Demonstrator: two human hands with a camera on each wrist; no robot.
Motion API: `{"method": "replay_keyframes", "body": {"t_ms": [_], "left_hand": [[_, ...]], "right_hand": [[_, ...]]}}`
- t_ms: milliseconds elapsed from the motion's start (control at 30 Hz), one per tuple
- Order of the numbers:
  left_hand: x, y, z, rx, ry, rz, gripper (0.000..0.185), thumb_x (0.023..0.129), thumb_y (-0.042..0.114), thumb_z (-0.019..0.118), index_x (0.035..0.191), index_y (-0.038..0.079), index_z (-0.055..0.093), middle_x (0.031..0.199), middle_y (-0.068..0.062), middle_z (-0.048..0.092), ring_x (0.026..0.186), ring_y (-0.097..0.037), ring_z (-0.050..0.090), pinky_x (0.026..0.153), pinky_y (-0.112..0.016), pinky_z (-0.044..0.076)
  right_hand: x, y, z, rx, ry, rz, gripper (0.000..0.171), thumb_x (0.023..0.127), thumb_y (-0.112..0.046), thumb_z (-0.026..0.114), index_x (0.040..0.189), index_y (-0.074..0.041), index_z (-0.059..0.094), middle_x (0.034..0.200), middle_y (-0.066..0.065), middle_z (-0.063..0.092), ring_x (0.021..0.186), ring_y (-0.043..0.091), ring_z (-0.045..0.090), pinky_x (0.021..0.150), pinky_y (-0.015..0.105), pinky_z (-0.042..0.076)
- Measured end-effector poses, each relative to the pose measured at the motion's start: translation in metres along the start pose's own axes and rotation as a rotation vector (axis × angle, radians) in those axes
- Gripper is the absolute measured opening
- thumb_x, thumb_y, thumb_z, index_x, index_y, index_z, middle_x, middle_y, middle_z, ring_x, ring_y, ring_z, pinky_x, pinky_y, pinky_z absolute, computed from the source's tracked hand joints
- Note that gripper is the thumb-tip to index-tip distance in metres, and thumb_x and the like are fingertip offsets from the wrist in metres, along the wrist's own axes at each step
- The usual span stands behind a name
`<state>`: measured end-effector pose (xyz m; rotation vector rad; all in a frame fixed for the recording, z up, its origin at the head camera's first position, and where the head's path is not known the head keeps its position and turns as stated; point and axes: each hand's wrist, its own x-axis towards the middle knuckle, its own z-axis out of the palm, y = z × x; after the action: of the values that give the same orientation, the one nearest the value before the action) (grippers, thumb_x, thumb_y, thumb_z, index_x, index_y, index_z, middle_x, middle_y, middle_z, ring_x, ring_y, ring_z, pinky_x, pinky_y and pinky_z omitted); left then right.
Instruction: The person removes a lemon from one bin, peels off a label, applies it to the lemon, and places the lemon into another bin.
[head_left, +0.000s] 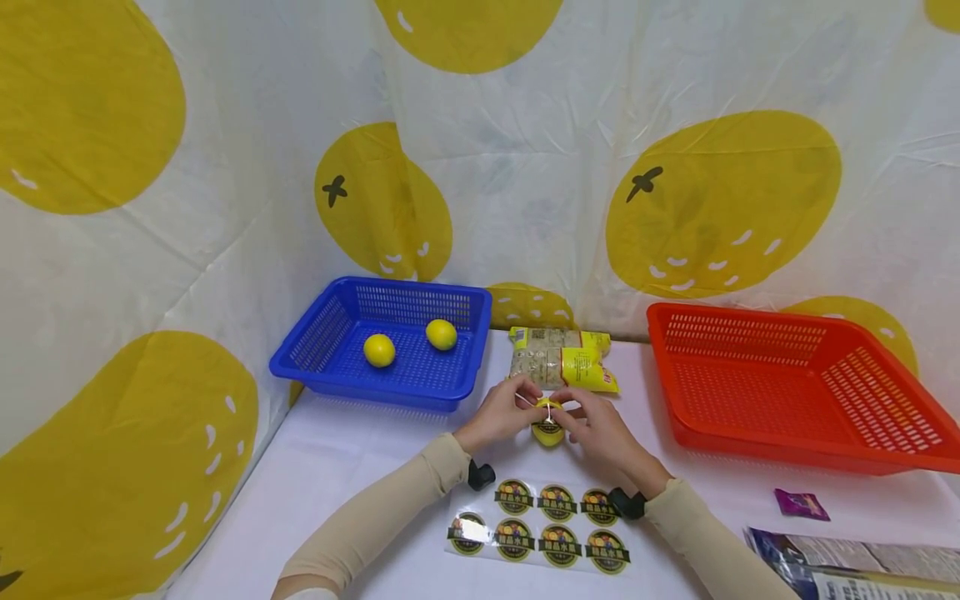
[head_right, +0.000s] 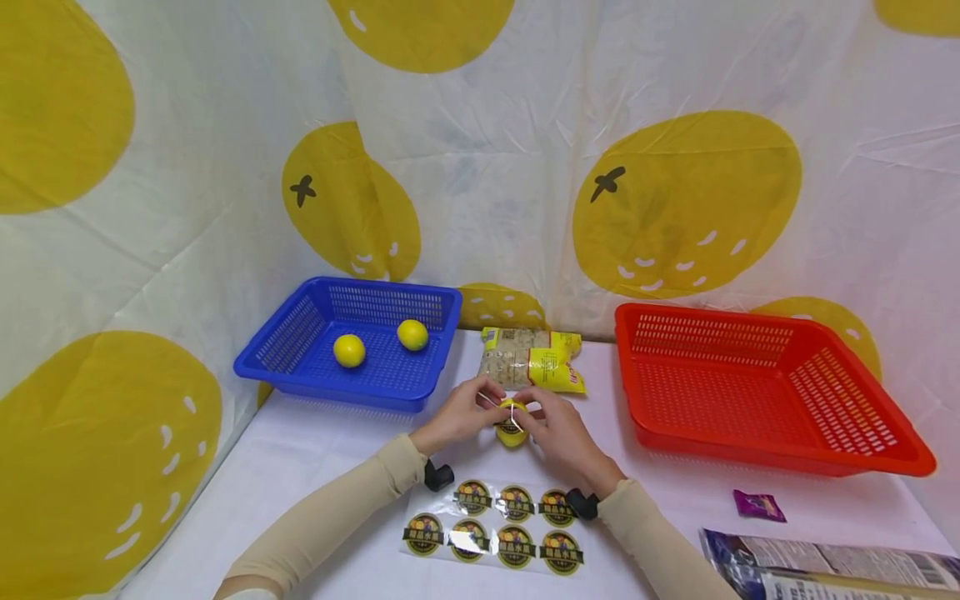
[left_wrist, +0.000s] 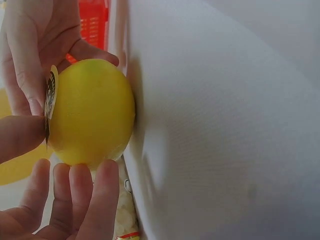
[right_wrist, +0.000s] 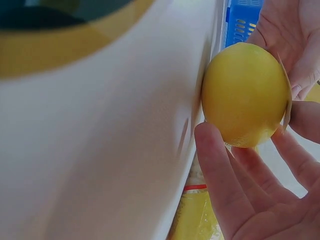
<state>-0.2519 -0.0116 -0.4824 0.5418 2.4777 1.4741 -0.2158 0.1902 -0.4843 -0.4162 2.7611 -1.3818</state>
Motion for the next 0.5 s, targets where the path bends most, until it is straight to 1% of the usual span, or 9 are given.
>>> {"method": "replay_keyframes", "body": {"t_ms": [233,500], "left_hand": [[-0.0009,-0.0007,-0.0005,-0.007,0.0,0.019,0.026,0.091,0.022,0.077,0.111,0.009,0.066,0.113,-0.008,0.068,0.094,-0.014,0.068,0.081,-0.026,0.057],[-0.0006,-0.0007,-0.0001,-0.013,0.008,0.01,0.024,0.091,0.022,0.077,0.11,0.011,0.067,0.113,-0.006,0.069,0.094,-0.014,0.068,0.081,-0.026,0.057]], "right_hand": [[0.0008,-0.0006,-0.0002,-0.002,-0.003,0.019,0.023,0.101,-0.017,0.064,0.123,-0.01,0.066,0.127,0.016,0.068,0.1,0.031,0.073,0.064,0.025,0.059],[0.0036,0.0014,-0.0005,0.011,-0.008,0.047,0.023,0.101,-0.016,0.065,0.123,-0.01,0.066,0.126,0.017,0.068,0.096,0.027,0.073,0.064,0.027,0.06]]}}
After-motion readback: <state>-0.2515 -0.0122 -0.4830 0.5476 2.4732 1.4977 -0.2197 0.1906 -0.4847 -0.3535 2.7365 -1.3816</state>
